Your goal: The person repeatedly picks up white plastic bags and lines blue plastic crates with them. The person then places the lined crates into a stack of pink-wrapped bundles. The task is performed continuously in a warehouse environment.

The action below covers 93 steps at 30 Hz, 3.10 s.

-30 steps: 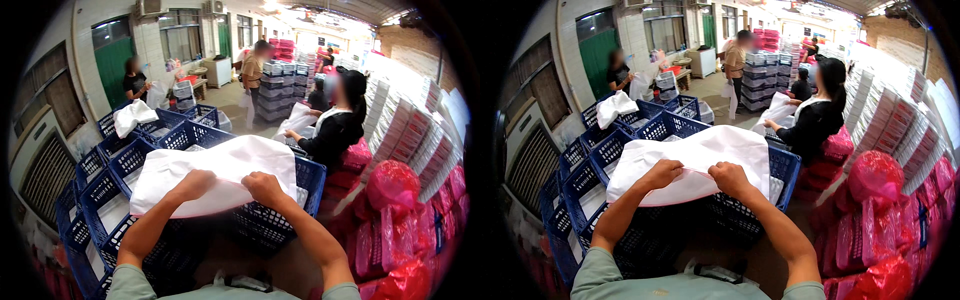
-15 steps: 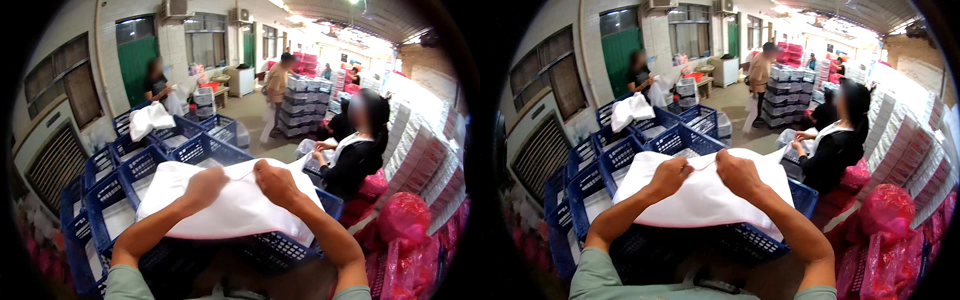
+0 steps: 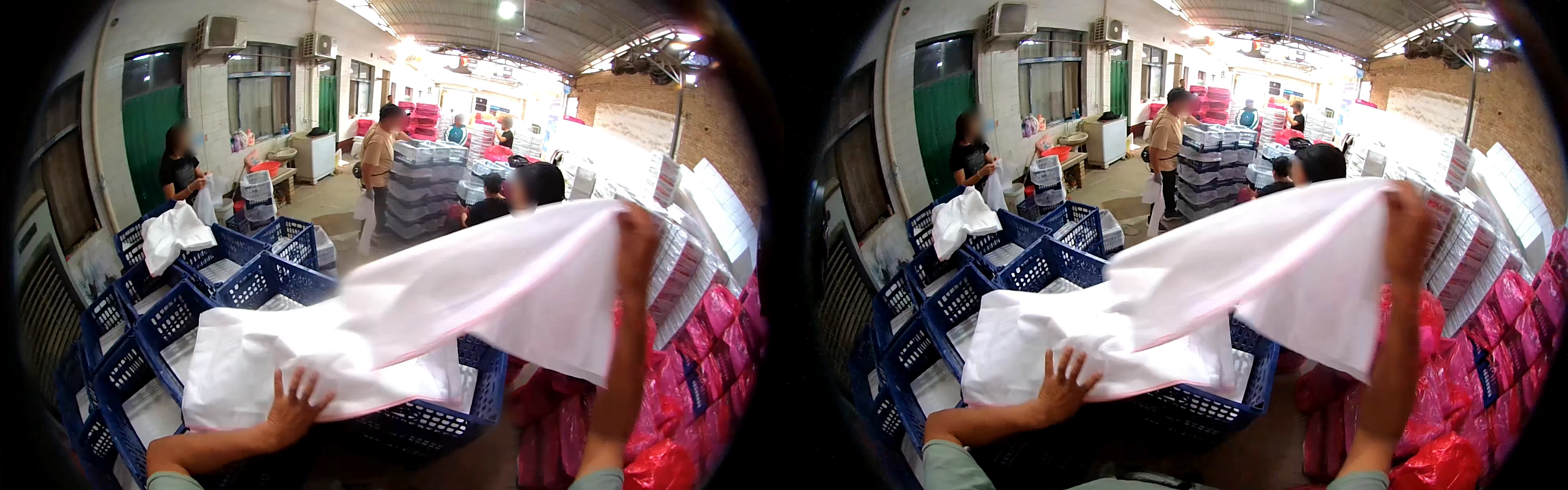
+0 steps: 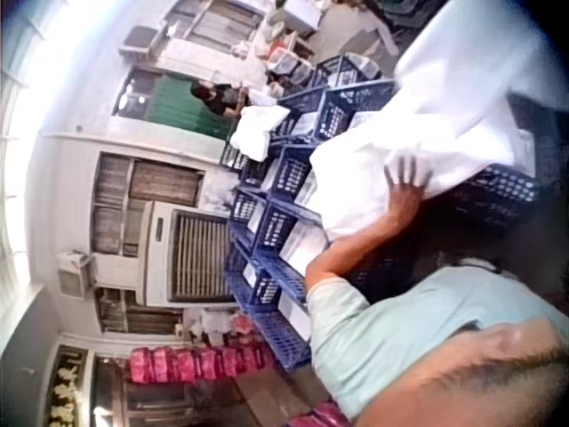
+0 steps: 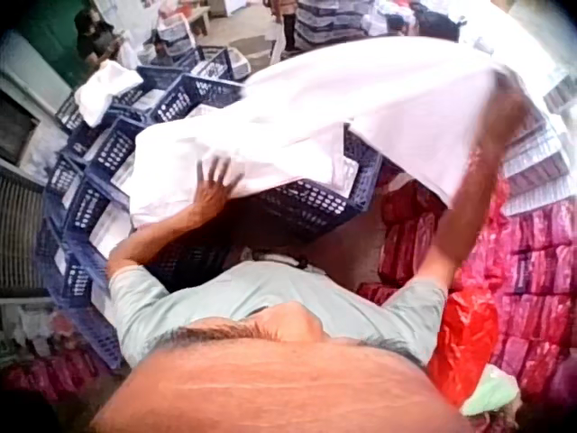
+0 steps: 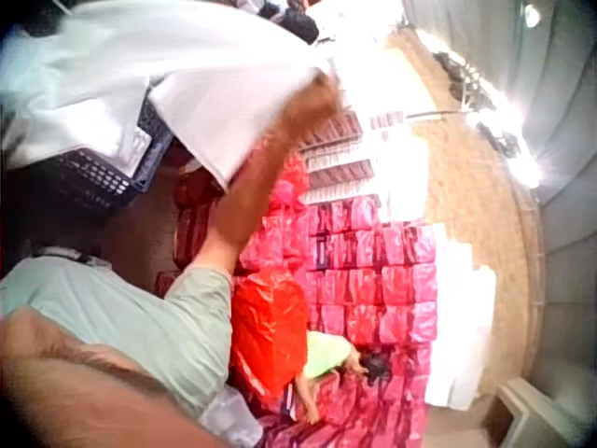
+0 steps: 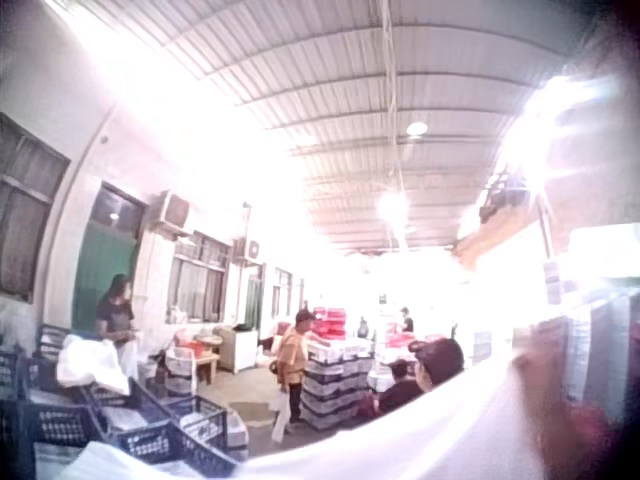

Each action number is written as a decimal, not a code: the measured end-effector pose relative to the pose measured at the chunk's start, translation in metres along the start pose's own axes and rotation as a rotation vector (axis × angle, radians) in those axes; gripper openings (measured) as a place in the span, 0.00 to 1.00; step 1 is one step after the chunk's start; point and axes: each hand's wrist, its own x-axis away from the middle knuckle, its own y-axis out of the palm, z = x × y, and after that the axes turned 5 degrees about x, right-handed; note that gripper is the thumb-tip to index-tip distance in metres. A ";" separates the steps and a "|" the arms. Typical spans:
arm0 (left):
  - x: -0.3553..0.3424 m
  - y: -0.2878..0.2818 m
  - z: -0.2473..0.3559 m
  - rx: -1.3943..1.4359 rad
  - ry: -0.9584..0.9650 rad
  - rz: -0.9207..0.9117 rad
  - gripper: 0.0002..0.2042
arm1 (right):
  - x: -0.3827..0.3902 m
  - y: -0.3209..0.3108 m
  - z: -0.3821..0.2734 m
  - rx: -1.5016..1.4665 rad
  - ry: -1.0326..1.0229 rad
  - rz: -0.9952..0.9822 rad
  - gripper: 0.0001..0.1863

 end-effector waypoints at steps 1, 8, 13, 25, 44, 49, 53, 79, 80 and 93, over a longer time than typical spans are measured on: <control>-0.012 0.009 -0.016 0.171 -0.031 0.120 0.27 | -0.001 -0.025 0.052 -0.045 0.036 0.026 0.11; -0.119 -0.055 -0.212 0.567 -0.406 0.516 0.07 | 0.002 -0.098 0.066 -0.145 0.252 -0.096 0.14; -0.056 -0.167 -0.427 -0.190 -0.672 0.974 0.11 | -0.002 -0.071 0.036 -0.136 0.247 -0.479 0.19; 0.125 -0.099 -0.341 0.040 -0.881 -0.709 0.25 | -0.066 0.042 -0.129 -0.109 -0.203 -0.765 0.14; -0.251 -0.204 -0.079 1.167 0.146 0.813 0.04 | -0.073 0.019 -0.191 -0.762 0.374 -1.371 0.10; -0.239 -0.199 -0.104 0.680 0.033 1.166 0.12 | -0.052 0.066 -0.194 -0.858 0.566 -1.186 0.13; -0.231 -0.214 -0.064 0.607 0.114 1.054 0.22 | -0.041 0.075 -0.204 -0.926 0.579 -1.149 0.17; -0.235 -0.116 -0.003 0.466 0.064 0.653 0.11 | 0.065 -0.027 -0.149 0.514 -0.239 -1.240 0.05; -0.237 -0.112 -0.005 0.403 0.040 0.616 0.10 | 0.067 -0.030 -0.146 0.574 -0.267 -1.095 0.03; -0.257 -0.070 -0.127 0.316 -0.062 0.390 0.12 | 0.043 -0.019 -0.118 0.211 -0.412 -0.313 0.09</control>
